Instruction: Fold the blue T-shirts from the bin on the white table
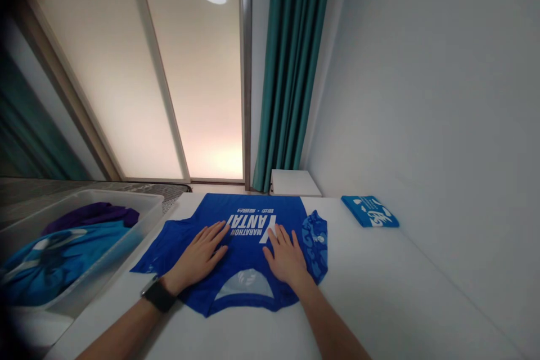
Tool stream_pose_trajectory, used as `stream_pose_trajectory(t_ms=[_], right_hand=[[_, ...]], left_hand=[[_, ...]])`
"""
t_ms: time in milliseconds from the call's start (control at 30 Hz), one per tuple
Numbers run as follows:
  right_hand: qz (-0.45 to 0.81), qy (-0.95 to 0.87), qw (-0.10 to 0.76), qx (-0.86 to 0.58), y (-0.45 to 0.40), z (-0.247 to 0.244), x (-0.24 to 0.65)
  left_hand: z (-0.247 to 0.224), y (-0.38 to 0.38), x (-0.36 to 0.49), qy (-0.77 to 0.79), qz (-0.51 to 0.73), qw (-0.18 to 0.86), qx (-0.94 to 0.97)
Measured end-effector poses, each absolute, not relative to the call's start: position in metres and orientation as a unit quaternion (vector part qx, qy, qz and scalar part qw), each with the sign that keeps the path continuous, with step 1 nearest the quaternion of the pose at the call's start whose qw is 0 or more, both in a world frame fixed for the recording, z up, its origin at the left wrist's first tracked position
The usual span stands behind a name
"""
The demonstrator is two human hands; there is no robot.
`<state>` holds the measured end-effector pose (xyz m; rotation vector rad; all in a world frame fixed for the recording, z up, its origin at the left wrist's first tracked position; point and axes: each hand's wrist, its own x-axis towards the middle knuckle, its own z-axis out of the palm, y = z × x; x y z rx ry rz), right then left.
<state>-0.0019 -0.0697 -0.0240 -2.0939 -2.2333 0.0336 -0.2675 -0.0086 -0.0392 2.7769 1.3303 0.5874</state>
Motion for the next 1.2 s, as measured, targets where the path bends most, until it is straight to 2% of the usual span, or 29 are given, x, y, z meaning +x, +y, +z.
stream_pose_trajectory(t_ms=[167,367,633,833,1200], right_hand=[[-0.022,-0.722,0.072,-0.688,-0.076,-0.014,0.008],[-0.046,-0.684,0.093,-0.722,-0.088,-0.01,0.073],[-0.032,-0.653,0.098,-0.751,-0.099,-0.021,0.115],[-0.039,-0.646,0.103,-0.755,-0.1,-0.026,0.113],[-0.085,-0.632,0.183,-0.748,-0.099,-0.026,0.119]], left_hand=[[-0.035,-0.031,-0.248,0.326,0.15,0.038,0.933],[-0.015,-0.027,-0.232,0.318,0.162,0.043,0.933],[0.014,-0.015,-0.12,0.218,0.195,0.064,0.954],[0.004,-0.005,-0.064,0.227,0.193,0.055,0.953],[-0.018,-0.007,-0.066,0.219,0.223,0.05,0.949]])
